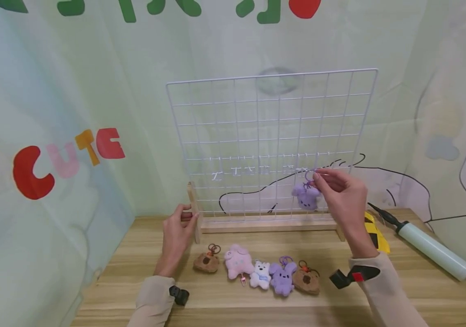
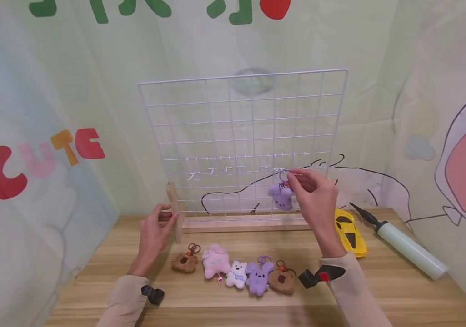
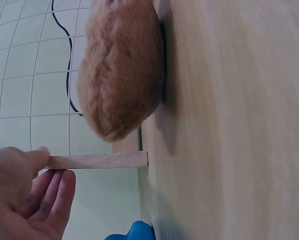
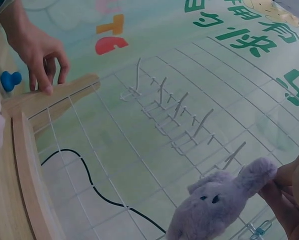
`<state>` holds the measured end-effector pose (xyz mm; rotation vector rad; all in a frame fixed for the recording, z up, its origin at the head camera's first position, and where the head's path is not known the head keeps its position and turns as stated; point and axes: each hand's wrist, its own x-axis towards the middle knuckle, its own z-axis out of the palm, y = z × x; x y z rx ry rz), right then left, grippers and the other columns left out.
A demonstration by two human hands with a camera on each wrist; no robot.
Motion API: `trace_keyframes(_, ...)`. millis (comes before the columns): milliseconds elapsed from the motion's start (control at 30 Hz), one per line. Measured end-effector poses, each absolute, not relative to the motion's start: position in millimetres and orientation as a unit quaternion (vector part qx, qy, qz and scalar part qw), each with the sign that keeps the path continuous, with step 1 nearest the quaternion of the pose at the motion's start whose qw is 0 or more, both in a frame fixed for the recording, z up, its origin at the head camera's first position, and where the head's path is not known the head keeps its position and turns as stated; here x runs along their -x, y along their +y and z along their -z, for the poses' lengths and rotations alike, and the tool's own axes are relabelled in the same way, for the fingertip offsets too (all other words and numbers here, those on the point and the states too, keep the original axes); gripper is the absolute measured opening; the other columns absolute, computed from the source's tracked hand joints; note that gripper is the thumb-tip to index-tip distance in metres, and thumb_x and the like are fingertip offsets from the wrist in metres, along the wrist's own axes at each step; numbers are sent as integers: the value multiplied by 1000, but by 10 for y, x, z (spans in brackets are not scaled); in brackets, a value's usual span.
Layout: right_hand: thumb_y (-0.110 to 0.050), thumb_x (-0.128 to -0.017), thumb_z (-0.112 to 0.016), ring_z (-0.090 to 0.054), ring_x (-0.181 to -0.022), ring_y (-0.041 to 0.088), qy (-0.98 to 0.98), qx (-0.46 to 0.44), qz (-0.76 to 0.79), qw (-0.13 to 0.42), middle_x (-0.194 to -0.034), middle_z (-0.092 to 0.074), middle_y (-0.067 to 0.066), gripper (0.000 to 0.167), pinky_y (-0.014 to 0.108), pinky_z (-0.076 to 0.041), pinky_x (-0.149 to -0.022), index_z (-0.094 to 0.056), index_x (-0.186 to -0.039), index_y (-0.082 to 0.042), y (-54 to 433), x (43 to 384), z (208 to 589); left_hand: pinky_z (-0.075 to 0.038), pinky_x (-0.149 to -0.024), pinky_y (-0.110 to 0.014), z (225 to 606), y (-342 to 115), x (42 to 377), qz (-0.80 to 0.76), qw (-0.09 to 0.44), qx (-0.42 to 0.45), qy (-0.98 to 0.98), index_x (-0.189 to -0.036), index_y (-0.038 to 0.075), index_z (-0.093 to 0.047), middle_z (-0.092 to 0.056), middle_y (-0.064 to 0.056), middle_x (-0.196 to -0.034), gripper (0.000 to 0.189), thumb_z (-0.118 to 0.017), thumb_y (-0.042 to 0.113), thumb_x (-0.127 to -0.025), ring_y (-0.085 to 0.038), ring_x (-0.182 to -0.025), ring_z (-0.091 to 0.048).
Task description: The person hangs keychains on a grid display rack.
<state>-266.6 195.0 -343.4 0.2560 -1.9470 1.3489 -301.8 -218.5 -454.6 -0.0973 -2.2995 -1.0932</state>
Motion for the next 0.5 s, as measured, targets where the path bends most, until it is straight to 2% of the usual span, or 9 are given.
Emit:
trace_keyframes(200, -19, -101, -80, -75, -86, -11, -749, -106, -535, 375, -110, -84, 14, 21, 9, -61, -81, -83, -120, -11, 1916, 2713, 3500, -70, -84, -49, 4562, -2181, 3020, 410, 301, 43, -860, -120, -2, -69, -81, -25, -108, 25, -79, 10, -100, -40, -100, -81)
trace_keyframes(367, -13, -100, -80, -74, -88, -12, -758, -112, -501, 402, -109, -84, 13, 20, 6, -59, -80, -83, -120, -10, 1899, 2750, 3525, -70, -85, -49, 4552, -2183, 3020, 411, 293, 34, -863, -122, -1, -69, -81, -25, -110, 26, -78, 12, -101, -39, -102, -81)
trace_keyframes(433, -12, -100, -80, -78, -91, -4, -768, -115, -475, 414, -110, -84, 13, 22, 4, -58, -80, -82, -122, -9, 1895, 2759, 3529, -70, -85, -49, 4547, -2180, 3014, 411, 294, 33, -862, -122, 0, -69, -81, -25, -110, 26, -78, 12, -101, -39, -101, -81)
trace_keyframes(500, -11, -100, -79, -83, -95, 10, -779, -118, -450, 421, -111, -84, 14, 26, 1, -55, -81, -81, -126, -9, 1898, 2765, 3538, -70, -84, -50, 4545, -2175, 3012, 412, 296, 34, -861, -122, -1, -69, -81, -25, -110, 26, -79, 11, -101, -39, -101, -81)
